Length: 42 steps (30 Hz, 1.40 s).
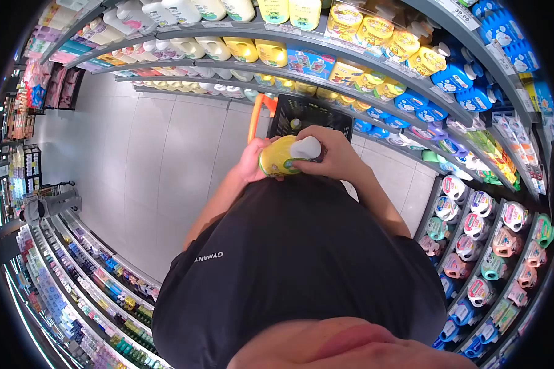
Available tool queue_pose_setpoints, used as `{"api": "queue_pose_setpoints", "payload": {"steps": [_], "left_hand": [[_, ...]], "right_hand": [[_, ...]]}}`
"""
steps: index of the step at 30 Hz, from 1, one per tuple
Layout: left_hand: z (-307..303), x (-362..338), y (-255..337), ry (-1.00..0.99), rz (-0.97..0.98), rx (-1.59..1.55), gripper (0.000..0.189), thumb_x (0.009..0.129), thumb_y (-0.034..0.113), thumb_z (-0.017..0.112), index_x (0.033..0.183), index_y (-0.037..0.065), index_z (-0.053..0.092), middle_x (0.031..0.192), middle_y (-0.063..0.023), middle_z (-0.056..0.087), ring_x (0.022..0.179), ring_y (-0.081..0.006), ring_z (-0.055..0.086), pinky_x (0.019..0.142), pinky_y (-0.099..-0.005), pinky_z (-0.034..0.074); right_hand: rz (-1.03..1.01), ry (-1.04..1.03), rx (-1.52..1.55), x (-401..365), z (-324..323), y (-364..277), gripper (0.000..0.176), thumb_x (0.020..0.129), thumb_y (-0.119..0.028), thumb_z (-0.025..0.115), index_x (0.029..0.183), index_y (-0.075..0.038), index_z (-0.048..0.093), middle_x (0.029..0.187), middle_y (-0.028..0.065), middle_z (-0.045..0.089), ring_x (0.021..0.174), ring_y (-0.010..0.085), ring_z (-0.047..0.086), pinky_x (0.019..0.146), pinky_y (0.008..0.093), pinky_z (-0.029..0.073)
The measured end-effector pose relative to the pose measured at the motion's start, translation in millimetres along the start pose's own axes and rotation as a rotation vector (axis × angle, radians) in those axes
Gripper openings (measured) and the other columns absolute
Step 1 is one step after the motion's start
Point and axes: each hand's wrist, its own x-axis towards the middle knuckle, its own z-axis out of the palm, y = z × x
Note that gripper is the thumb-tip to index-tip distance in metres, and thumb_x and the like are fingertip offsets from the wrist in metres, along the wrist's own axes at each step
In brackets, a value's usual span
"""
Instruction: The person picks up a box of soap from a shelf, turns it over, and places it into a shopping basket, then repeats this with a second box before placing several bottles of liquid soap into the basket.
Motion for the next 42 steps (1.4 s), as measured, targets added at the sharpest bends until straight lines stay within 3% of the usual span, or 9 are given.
{"api": "queue_pose_setpoints", "payload": {"steps": [4, 7, 10, 16, 28, 34, 37, 40, 42], "left_hand": [[1.5, -1.7, -2.7, 0.095, -0.039, 0.006, 0.054, 0.101, 0.045, 0.040, 0.138, 0.008, 0.051, 0.121, -0.0163, 0.066, 0.096, -0.0325, 0.071, 0.062, -0.0474, 0.062], [-9.6, -0.8, -10.1, 0.172, -0.052, 0.047, 0.053, 0.101, 0.046, 0.041, 0.135, 0.008, 0.056, 0.110, -0.0149, 0.070, 0.088, -0.0302, 0.072, 0.058, -0.0454, 0.061], [-17.1, 1.7, -15.8, 0.239, -0.081, 0.060, 0.057, 0.100, 0.051, 0.040, 0.131, 0.007, 0.060, 0.103, -0.0147, 0.072, 0.084, -0.0293, 0.074, 0.052, -0.0397, 0.060], [-17.0, 1.8, -23.6, 0.258, -0.097, 0.021, 0.069, 0.097, 0.060, 0.032, 0.128, 0.005, 0.061, 0.100, -0.0157, 0.073, 0.072, -0.0309, 0.072, 0.047, -0.0329, 0.056], [-4.0, 0.9, -17.2, 0.193, -0.112, 0.042, 0.073, 0.100, 0.067, 0.031, 0.122, 0.006, 0.064, 0.084, -0.0175, 0.070, 0.053, -0.0290, 0.065, 0.035, -0.0282, 0.046], [-8.6, 1.3, -15.3, 0.160, -0.169, 0.015, 0.074, 0.099, 0.069, 0.032, 0.120, 0.006, 0.065, 0.083, -0.0168, 0.070, 0.054, -0.0284, 0.066, 0.036, -0.0290, 0.047], [-7.9, 2.4, -15.3, 0.197, -0.177, -0.076, 0.067, 0.103, 0.063, 0.030, 0.129, 0.009, 0.060, 0.085, -0.0184, 0.070, 0.048, -0.0310, 0.064, 0.032, -0.0307, 0.048], [-17.9, 3.3, -18.7, 0.026, -0.129, -0.187, 0.071, 0.102, 0.066, 0.029, 0.134, 0.009, 0.058, 0.100, -0.0169, 0.072, 0.063, -0.0295, 0.070, 0.040, -0.0324, 0.054], [23.2, 6.1, -13.4, 0.330, -0.059, -0.208, 0.074, 0.102, 0.068, 0.029, 0.136, 0.009, 0.057, 0.111, -0.0141, 0.070, 0.080, -0.0283, 0.071, 0.054, -0.0364, 0.058]], "right_hand": [[0.059, -0.048, -0.076, -1.0, -9.5, -9.5, 0.043, 0.077, -0.033, 0.087, 0.104, -0.007, 0.067, 0.089, 0.0075, 0.071, 0.080, 0.0184, 0.071, 0.071, 0.0313, 0.055], [0.132, -0.046, -0.099, -2.9, -11.9, -10.9, 0.047, 0.078, -0.045, 0.084, 0.105, -0.009, 0.068, 0.084, 0.0105, 0.071, 0.080, 0.0271, 0.072, 0.073, 0.0367, 0.055], [0.178, -0.086, -0.098, -4.1, -17.3, -11.4, 0.048, 0.076, -0.041, 0.087, 0.107, -0.008, 0.069, 0.088, 0.0096, 0.072, 0.082, 0.0230, 0.072, 0.073, 0.0346, 0.055], [0.181, -0.274, 0.326, -7.1, -21.6, 5.8, 0.048, 0.079, -0.011, 0.087, 0.122, -0.009, 0.066, 0.108, 0.0005, 0.071, 0.098, 0.0101, 0.066, 0.076, 0.0266, 0.055], [0.181, -0.266, 0.504, -10.9, -12.3, 28.8, 0.052, 0.079, -0.005, 0.083, 0.128, -0.005, 0.065, 0.117, 0.0020, 0.069, 0.108, 0.0105, 0.063, 0.093, 0.0292, 0.053], [0.087, -0.205, 0.427, -9.4, -4.1, 29.8, 0.053, 0.079, -0.005, 0.083, 0.129, -0.005, 0.066, 0.111, 0.0007, 0.070, 0.102, 0.0077, 0.064, 0.087, 0.0261, 0.055], [0.072, -0.185, 0.503, -9.1, 1.0, 29.4, 0.052, 0.078, -0.005, 0.084, 0.127, -0.005, 0.067, 0.110, 0.0005, 0.070, 0.101, 0.0072, 0.064, 0.086, 0.0257, 0.054], [0.119, -0.188, 0.539, -8.3, 3.5, 25.7, 0.052, 0.075, -0.004, 0.085, 0.124, -0.004, 0.067, 0.115, 0.0018, 0.069, 0.107, 0.0116, 0.065, 0.094, 0.0299, 0.053], [0.143, -0.166, 0.513, -7.8, 7.4, 25.5, 0.052, 0.074, -0.004, 0.085, 0.124, -0.005, 0.068, 0.113, 0.0017, 0.069, 0.106, 0.0116, 0.065, 0.094, 0.0299, 0.053]]}}
